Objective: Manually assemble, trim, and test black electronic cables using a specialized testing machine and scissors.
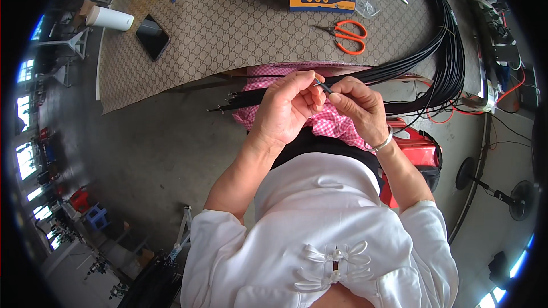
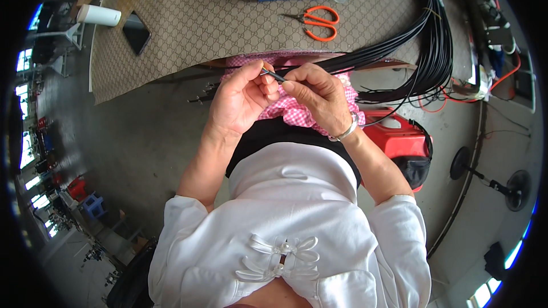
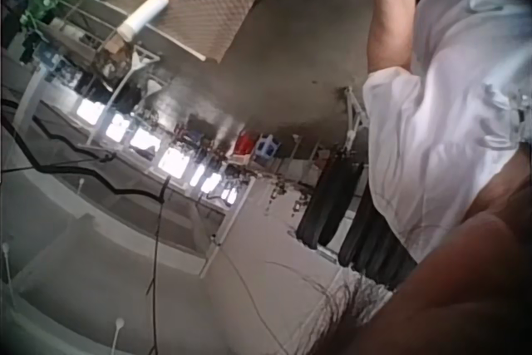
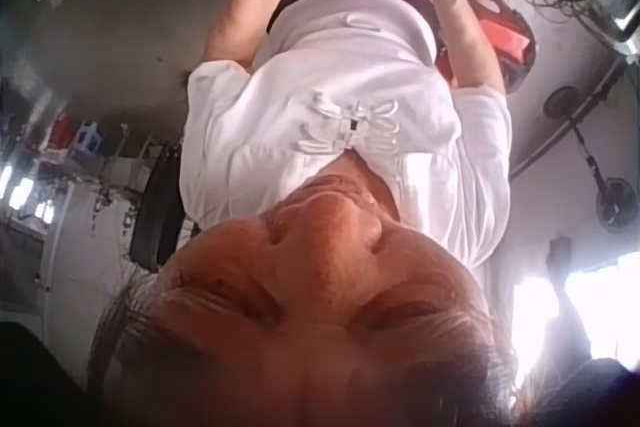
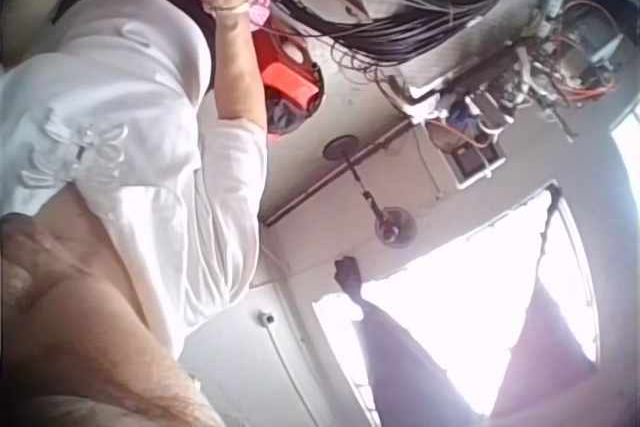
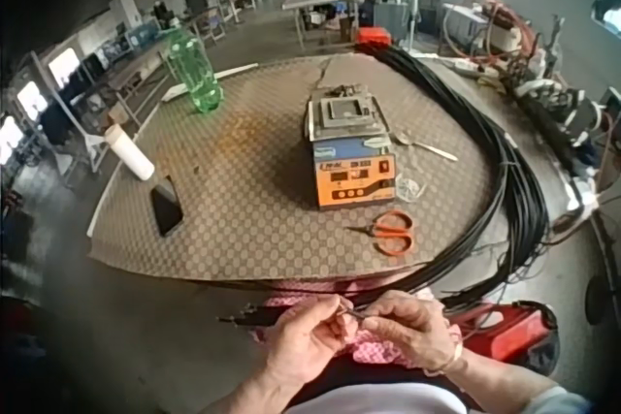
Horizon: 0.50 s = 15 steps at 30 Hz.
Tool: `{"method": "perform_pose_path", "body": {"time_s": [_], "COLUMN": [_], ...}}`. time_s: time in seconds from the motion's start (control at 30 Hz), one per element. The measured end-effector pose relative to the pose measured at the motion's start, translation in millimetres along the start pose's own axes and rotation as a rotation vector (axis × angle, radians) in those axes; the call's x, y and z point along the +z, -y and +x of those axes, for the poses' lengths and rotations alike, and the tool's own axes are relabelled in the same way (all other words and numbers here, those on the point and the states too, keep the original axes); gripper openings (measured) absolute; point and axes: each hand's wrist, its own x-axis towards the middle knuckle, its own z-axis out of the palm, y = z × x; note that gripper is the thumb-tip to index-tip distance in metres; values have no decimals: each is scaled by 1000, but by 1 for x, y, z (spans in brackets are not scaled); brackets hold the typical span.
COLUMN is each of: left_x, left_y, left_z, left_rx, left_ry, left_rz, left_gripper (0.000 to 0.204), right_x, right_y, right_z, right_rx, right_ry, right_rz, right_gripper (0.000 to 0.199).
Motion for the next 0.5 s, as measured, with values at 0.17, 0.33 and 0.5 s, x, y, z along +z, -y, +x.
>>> {"method": "perform_pose_path", "body": {"time_s": [0.17, 0.33, 0.5], "left_x": [3, 4, 4], "left_y": [1, -3, -8], "left_z": [-1, -1, 0], "left_rx": [26, 11, -43], "left_ry": [4, -3, -32], "left_rz": [28, 67, 96], "left_gripper": [22, 22, 19], "right_x": [-2, -3, -3], "right_y": [-2, 0, -1], "right_z": [0, 0, 0], "right_rx": [36, 54, 34], "right_ry": [8, 30, 42], "right_rz": [76, 70, 73], "right_gripper": [11, 11, 10]}}
